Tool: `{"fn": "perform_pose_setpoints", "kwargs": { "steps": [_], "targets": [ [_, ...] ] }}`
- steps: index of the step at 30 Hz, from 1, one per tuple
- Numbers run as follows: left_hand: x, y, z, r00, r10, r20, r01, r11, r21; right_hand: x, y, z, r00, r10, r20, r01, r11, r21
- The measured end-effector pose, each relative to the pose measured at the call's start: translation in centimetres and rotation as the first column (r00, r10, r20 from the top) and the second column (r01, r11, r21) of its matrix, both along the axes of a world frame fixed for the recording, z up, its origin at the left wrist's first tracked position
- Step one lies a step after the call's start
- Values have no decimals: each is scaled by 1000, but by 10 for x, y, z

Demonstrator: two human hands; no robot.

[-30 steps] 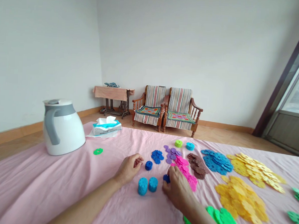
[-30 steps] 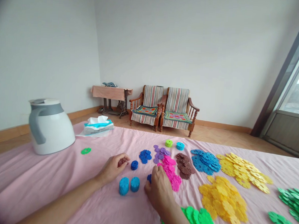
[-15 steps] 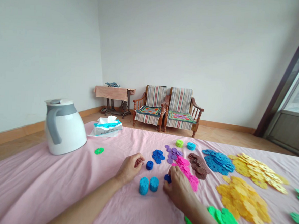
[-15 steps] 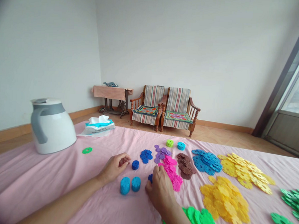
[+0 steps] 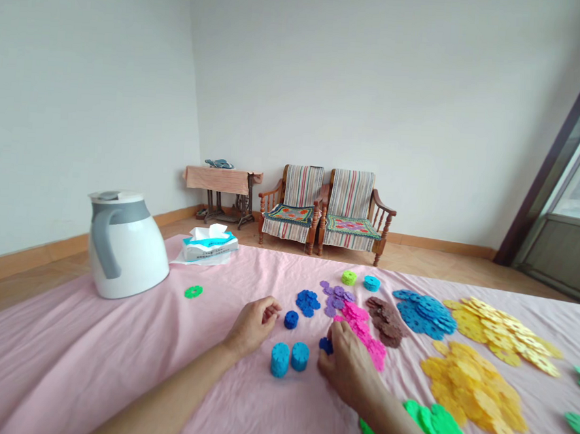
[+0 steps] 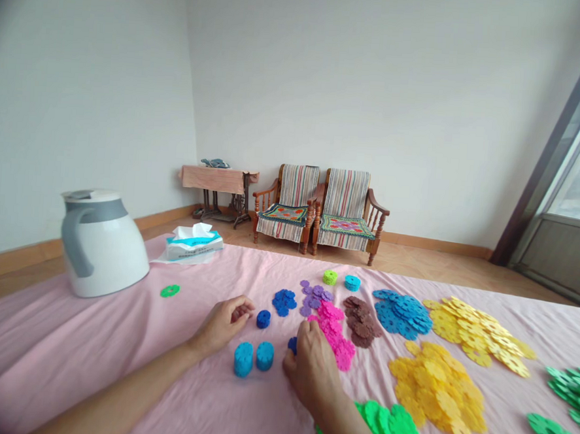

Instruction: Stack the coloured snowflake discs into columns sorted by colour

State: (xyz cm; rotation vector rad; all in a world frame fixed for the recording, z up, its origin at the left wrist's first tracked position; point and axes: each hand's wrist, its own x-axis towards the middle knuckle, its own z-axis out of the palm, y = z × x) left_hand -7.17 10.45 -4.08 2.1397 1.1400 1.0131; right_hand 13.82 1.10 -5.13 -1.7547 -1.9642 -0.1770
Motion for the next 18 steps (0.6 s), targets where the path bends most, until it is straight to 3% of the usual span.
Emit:
{"fn": "perform_pose_setpoints", "kwargs": {
  "steps": [18],
  "targets": [
    [0, 3, -5, 1000, -9, -1, 9, 1000, 5, -2, -3, 4, 1000, -14, -23, 14, 1000, 6]
  ]
}}
